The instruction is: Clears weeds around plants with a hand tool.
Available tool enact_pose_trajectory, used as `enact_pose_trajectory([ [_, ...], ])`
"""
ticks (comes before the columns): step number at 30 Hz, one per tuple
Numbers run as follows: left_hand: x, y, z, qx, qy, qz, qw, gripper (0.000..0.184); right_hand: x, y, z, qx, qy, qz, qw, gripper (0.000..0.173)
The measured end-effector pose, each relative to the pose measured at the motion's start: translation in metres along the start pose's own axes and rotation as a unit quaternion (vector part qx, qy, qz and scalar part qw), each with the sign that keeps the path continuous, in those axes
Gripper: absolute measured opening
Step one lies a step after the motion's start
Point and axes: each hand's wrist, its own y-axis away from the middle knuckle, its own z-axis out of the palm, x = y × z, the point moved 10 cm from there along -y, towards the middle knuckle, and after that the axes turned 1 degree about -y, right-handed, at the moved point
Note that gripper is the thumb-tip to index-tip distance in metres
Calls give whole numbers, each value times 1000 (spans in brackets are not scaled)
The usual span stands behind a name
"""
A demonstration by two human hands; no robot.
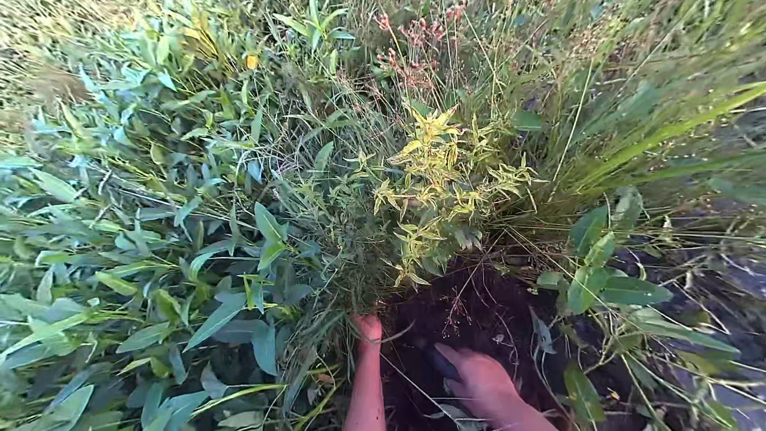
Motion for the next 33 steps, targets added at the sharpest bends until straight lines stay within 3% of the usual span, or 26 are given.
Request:
enact_pose_trajectory([
  [5, 1, 9, -5, 2, 64, 12, 998, 40, -13, 11, 10, -6, -12, 1, 1000, 69],
  [9, -9, 41, -33, 4, 126, 21, 992, 42, 41, 61, 26, 19, -54, 9, 998, 64],
  [11, 3, 56, -33, -9, 42, 51, 998, 44, 57, 73, 30, 34, -62, 8, 997, 64],
  [14, 31, 54, -8, -13, -128, 157, 979, 39, 55, 70, 26, 39, -61, 12, 997, 65],
  [17, 58, 45, 31, -133, -178, 119, 968, 57, 51, 72, 28, 43, -76, 29, 996, 65],
  [19, 73, 54, 53, -201, -274, 96, 936, 72, 53, 74, 28, 67, -95, 34, 993, 65],
  [20, 76, 58, 62, -211, -314, 101, 920, 70, 55, 73, 27, 79, -101, 36, 991, 65],
  [25, 77, 48, 76, -119, -327, 125, 929, 44, 55, 42, 15, 62, -93, 63, 992, 68],
  [31, 74, 31, 70, -111, -317, 126, 934, 48, 77, 66, 16, 60, -111, 38, 991, 65],
  [33, 73, 24, 69, -115, -303, 106, 940, 50, 69, 52, -1, 64, -99, 29, 993, 64],
])
